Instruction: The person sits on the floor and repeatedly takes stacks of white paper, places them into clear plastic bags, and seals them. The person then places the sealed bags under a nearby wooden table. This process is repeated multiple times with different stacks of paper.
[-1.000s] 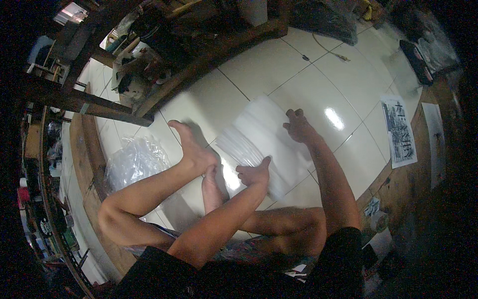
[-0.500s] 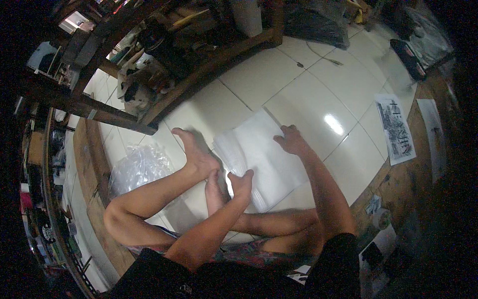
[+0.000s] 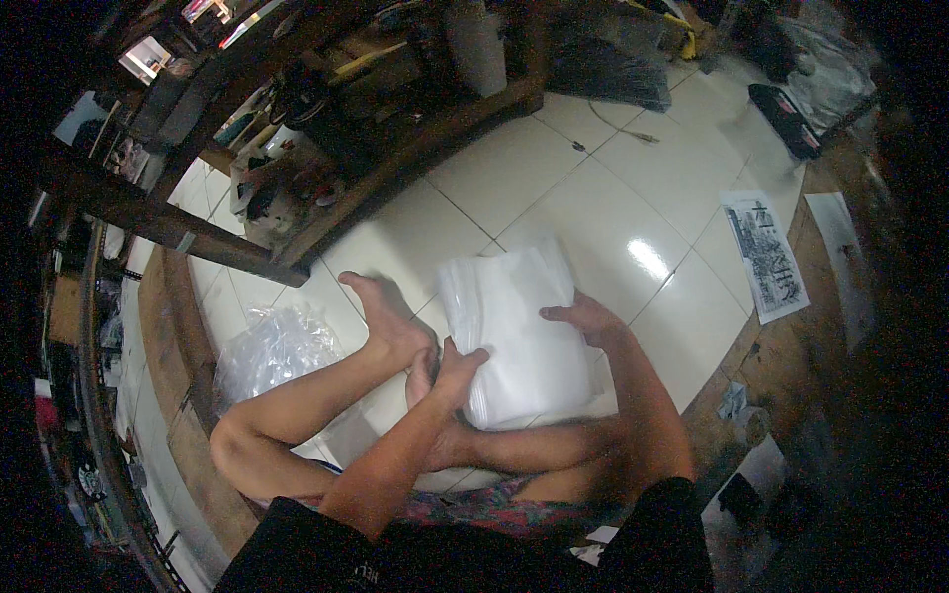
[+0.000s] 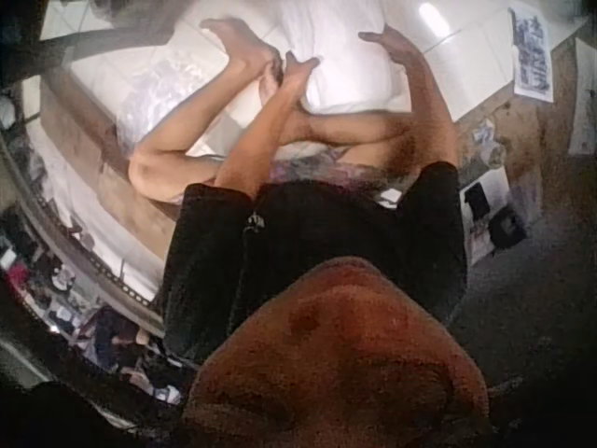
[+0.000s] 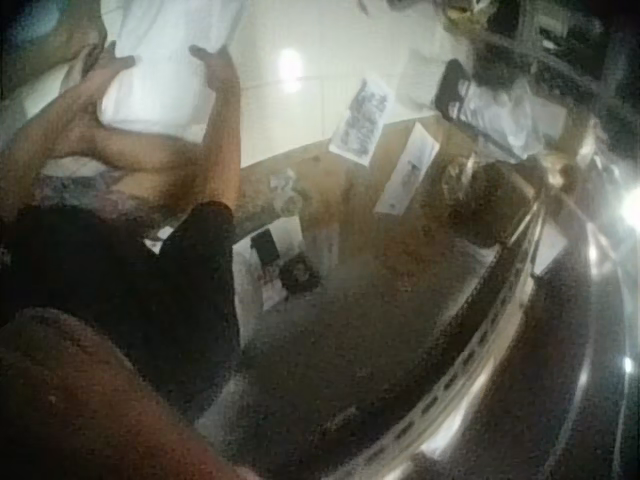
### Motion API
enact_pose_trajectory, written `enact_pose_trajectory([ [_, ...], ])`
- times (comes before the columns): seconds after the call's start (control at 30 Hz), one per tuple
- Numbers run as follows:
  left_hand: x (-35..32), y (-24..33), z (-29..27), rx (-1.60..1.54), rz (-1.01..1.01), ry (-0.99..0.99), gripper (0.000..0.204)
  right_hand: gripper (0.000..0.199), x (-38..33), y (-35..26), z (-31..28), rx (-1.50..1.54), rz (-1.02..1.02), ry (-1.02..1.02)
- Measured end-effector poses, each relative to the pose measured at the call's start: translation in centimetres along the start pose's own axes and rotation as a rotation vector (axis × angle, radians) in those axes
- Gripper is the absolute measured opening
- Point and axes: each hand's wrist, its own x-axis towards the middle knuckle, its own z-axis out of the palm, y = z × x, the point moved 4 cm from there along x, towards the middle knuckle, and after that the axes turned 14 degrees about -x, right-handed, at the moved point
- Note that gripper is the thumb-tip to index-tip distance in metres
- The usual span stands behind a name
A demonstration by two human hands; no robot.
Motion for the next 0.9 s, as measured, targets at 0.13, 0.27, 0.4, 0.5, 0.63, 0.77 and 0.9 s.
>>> enact_pose_trajectory([
  [0.13,0.5,0.2,0.0,0.004,-0.063,-0.055,0.072,0.069,-0.1,1.8,-0.5,-0.015,-0.017,0.121],
  [0.27,-0.1,2.4,1.9,0.067,0.018,-0.108,0.079,0.05,-0.4,3.0,-1.2,-0.188,-0.07,0.407],
  [0.4,-2.1,7.1,4.0,0.291,0.399,-0.083,0.092,0.041,-4.8,-1.3,0.0,-0.184,-0.451,0.718],
  [0.5,-3.6,9.9,3.4,0.256,0.547,-0.187,0.104,0.037,-10.1,-4.5,1.4,-0.133,-0.507,0.736],
  [0.63,-1.0,7.1,2.6,0.518,0.878,-0.364,0.097,0.052,-10.9,-2.8,2.3,-0.311,-0.732,0.816],
  [0.77,0.1,5.3,2.8,0.342,0.885,-0.393,0.116,0.044,-8.9,-1.4,2.9,-0.342,-0.567,0.833],
  [0.9,2.8,3.2,1.7,0.268,0.613,-0.465,0.097,0.032,-6.9,-0.3,2.4,-0.256,-0.604,0.837],
])
